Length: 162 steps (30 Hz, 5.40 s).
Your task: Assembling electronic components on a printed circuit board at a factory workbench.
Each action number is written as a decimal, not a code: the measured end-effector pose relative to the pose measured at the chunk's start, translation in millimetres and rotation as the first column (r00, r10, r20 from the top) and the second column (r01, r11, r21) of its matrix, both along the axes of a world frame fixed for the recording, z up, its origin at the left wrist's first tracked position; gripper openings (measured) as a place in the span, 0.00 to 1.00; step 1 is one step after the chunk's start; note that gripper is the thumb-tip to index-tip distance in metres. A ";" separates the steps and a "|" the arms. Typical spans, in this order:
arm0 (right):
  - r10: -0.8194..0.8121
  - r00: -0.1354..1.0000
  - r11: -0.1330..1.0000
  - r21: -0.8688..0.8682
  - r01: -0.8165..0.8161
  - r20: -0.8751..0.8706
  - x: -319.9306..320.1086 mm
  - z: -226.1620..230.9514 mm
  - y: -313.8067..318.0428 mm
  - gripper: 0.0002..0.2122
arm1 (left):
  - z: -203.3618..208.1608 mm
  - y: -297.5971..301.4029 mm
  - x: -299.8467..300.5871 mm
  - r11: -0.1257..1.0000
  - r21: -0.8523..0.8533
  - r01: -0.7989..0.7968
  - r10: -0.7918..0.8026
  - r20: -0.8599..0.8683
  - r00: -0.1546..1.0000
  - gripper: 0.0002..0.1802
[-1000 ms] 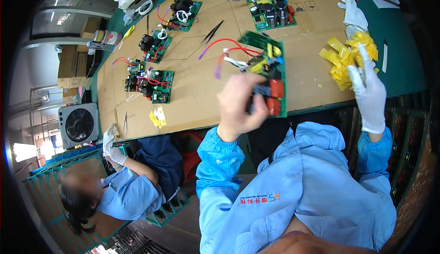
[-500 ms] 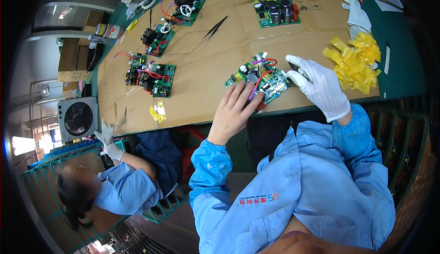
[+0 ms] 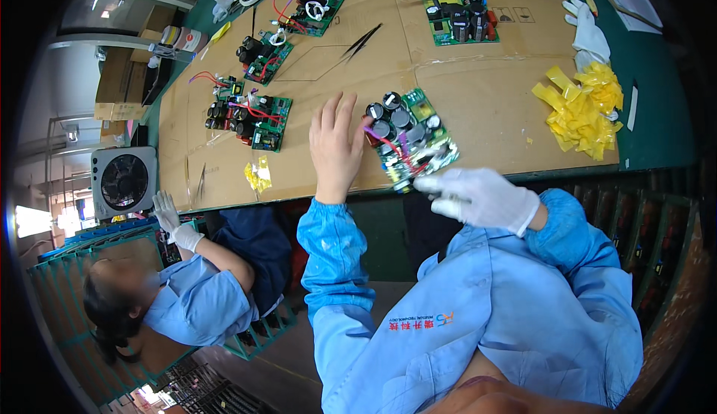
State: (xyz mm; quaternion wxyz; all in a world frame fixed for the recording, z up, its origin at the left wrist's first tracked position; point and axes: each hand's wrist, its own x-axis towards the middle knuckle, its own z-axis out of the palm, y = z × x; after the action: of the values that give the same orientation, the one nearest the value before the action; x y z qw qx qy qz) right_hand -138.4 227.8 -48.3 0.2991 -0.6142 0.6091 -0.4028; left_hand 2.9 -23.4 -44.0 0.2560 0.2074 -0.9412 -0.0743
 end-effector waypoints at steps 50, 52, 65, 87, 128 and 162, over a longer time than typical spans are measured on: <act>-0.248 0.867 0.963 -0.011 0.270 -0.432 -41.2 -0.9 10.3 0.14 | -27.1 146.2 6.3 0.986 -0.166 -0.004 0.048 0.263 0.964 0.27; -0.184 0.858 0.975 0.023 0.222 -0.479 -41.9 -0.7 9.4 0.15 | -31.7 142.9 8.1 0.985 -0.170 0.007 0.034 0.236 0.971 0.26; 0.000 0.839 0.986 0.142 0.092 -0.545 -46.6 -13.5 8.8 0.21 | -49.2 136.6 10.9 0.966 -0.256 0.047 -0.030 0.069 0.997 0.24; 0.095 0.864 0.968 0.247 0.035 -0.494 -52.8 0.6 -2.6 0.20 | -51.5 133.1 12.4 0.935 -0.341 0.098 -0.072 0.088 0.994 0.25; -0.652 0.700 0.730 0.006 0.683 -0.291 -69.7 46.0 66.3 0.18 | 43.4 96.3 -36.8 0.973 0.054 0.223 -0.227 0.079 0.971 0.33; -0.120 0.686 0.993 -0.100 0.070 -0.717 -64.9 -8.1 -11.4 0.20 | -10.3 35.0 -64.1 0.834 0.475 0.280 -0.244 -0.138 0.960 0.13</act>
State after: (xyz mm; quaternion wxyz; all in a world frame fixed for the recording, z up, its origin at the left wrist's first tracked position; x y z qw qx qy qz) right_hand -203.3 216.4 -56.4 -0.0053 -0.6998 0.6953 -0.1635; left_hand -61.1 11.6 -54.3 0.2163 0.1317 -0.9011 -0.3519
